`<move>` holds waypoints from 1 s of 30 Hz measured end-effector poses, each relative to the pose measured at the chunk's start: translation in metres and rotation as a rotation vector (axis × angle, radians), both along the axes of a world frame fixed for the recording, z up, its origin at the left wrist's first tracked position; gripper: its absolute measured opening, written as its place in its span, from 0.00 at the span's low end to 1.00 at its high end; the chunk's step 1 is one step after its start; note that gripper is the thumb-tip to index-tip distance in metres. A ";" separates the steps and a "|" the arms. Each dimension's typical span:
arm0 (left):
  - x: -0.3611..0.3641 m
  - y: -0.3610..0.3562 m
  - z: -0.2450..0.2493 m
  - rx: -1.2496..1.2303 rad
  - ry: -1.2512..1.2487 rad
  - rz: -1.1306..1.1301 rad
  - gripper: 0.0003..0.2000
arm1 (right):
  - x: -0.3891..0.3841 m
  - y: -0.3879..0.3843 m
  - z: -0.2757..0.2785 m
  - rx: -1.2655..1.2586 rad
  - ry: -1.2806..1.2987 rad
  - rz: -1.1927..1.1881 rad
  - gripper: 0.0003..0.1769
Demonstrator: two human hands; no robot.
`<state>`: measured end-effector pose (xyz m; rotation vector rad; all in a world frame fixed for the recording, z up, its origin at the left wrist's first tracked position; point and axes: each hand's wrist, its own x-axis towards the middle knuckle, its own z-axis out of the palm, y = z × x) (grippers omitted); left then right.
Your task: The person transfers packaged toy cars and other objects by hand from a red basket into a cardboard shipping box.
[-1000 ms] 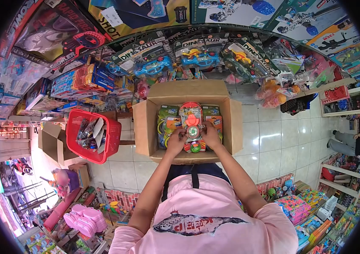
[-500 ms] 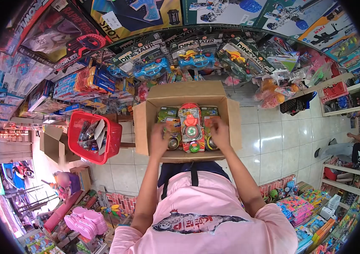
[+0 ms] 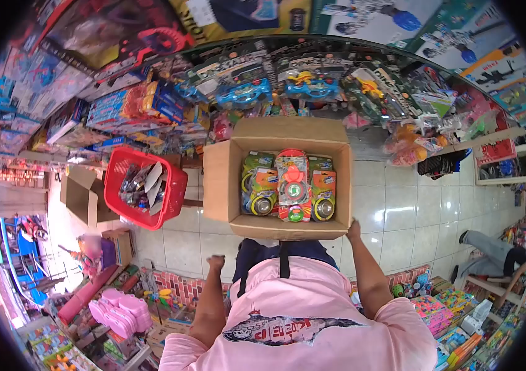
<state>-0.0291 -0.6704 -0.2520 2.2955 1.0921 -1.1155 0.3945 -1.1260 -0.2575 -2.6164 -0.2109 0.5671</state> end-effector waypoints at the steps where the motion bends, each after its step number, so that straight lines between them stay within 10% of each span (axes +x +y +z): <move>1: -0.021 -0.018 0.003 -0.125 0.106 0.179 0.20 | -0.020 -0.025 -0.048 -0.012 -0.010 0.194 0.18; 2: -0.043 -0.041 0.003 -0.173 0.134 0.606 0.21 | -0.030 -0.018 -0.037 -0.160 0.390 0.174 0.19; 4: -0.081 -0.065 0.026 -0.300 -0.152 -0.028 0.22 | -0.057 -0.001 -0.007 -0.303 0.911 0.133 0.21; 5: -0.098 -0.076 0.021 -0.292 -0.156 -0.005 0.22 | -0.070 0.006 0.004 -0.290 1.035 0.114 0.22; 8: -0.112 -0.094 0.028 -0.493 -0.014 0.361 0.26 | -0.096 0.048 0.039 -0.409 0.920 0.502 0.19; 14: -0.090 -0.083 0.083 -0.432 -0.508 1.314 0.12 | -0.132 0.112 0.009 -0.426 0.613 0.782 0.18; 19: -0.124 -0.055 0.080 -0.430 -0.736 1.254 0.13 | -0.150 0.174 0.004 -0.426 0.310 0.964 0.18; 23: -0.188 -0.057 0.058 -0.398 -0.785 1.310 0.16 | -0.168 0.225 0.016 -0.320 0.734 0.479 0.17; 27: -0.290 -0.079 -0.011 -0.527 -0.542 1.319 0.13 | -0.208 0.264 0.050 -0.234 0.561 0.524 0.15; 30: -0.319 -0.093 0.034 -0.335 -0.363 1.303 0.12 | -0.235 0.277 0.058 -0.166 0.574 0.484 0.14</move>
